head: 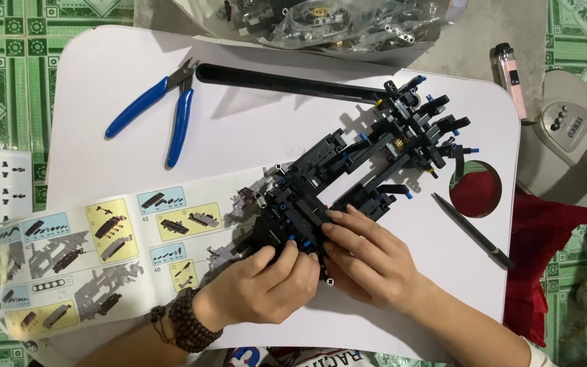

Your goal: The person assembles a black mechanical model using small plastic parts and a blue-handled tool. They follow an instruction booklet, repeatedly pick up and place parts, and use the tool to press or adjust components on the partially built structure.

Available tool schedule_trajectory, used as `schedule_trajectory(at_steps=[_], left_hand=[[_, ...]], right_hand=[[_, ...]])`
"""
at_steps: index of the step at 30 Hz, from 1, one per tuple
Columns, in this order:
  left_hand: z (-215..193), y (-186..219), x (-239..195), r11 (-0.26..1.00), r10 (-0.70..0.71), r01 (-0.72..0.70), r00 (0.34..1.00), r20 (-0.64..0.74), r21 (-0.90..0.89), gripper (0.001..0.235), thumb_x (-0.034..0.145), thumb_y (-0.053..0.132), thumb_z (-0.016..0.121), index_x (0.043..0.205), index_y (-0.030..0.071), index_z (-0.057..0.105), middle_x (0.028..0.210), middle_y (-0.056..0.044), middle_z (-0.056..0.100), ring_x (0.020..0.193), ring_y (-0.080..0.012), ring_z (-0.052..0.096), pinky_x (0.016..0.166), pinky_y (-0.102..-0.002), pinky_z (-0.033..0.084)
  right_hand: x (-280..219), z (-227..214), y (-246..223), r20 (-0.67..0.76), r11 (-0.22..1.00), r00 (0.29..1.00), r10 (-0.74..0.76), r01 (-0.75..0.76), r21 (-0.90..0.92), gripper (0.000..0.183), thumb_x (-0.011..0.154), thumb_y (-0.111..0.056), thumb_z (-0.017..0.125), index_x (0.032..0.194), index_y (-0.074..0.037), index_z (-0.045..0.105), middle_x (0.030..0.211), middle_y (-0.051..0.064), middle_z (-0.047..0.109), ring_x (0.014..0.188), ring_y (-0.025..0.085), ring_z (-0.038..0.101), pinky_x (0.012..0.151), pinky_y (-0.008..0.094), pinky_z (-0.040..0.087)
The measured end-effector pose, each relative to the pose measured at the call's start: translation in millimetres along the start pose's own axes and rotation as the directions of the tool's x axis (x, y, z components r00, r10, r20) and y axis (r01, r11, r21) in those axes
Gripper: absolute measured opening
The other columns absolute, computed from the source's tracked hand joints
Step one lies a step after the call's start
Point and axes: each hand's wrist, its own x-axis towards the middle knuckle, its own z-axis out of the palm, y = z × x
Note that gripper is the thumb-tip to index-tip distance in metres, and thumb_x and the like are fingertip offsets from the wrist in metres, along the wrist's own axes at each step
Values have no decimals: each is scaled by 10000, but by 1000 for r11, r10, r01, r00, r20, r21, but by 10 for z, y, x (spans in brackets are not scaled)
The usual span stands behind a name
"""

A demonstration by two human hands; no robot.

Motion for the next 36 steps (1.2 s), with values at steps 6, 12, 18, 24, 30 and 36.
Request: schedule_trajectory(at_steps=[6, 12, 18, 24, 30, 36], left_hand=[[104, -167, -223, 985, 0, 8, 999, 48, -170, 441, 968, 525, 487, 1164, 130, 487, 1162, -16, 497, 1114, -177, 438, 971, -331, 338], [-324, -328, 65, 449, -710, 765, 619, 334, -462, 130, 863, 135, 554, 876, 6, 561, 825, -66, 564, 592, -115, 527, 501, -205, 426], [-228, -309, 96, 230, -707, 852, 478, 521, -470, 316, 869, 339, 621, 835, 27, 586, 577, -113, 593, 552, -290, 633, 461, -347, 465], [-241, -369, 32, 196, -682, 811, 516, 518, -551, 237, 919, 261, 542, 793, 61, 551, 491, -89, 541, 474, -230, 598, 436, -295, 450], [-183, -388, -22, 296, -614, 833, 541, 575, -467, 308, 945, 332, 454, 795, 78, 538, 516, -113, 572, 513, -315, 626, 424, -353, 455], [-235, -394, 60, 199, -668, 825, 509, 542, -529, 352, 898, 308, 575, 635, 78, 532, 335, -54, 446, 316, -188, 507, 365, -230, 394]], right_hand=[[-65, -89, 80, 157, 963, 982, 105, -140, 232, 235, 740, -110, 664, 950, -10, 627, 1126, 173, 612, 1138, 343, 550, 1000, 461, 465], [513, -357, 18, 282, 938, 919, 274, -321, 135, 299, 776, -30, 607, 1072, 7, 595, 1158, 132, 596, 956, 236, 582, 795, 321, 492], [880, -98, 202, 354, 951, 933, 58, -159, 265, 228, 845, 7, 537, 1055, 23, 623, 1030, 228, 624, 935, 430, 572, 811, 532, 473], [896, -100, 300, 459, 921, 887, 52, -221, 322, 220, 819, -8, 577, 1020, -32, 663, 1044, 194, 626, 889, 356, 612, 746, 451, 506], [1146, -72, 347, 566, 925, 824, 13, -225, 307, 190, 741, -12, 628, 922, -44, 674, 1008, 165, 603, 853, 342, 603, 701, 460, 515], [1262, -65, 448, 652, 920, 752, -100, -179, 347, 157, 766, -98, 591, 904, -76, 661, 1065, 160, 592, 958, 361, 553, 795, 484, 462]])
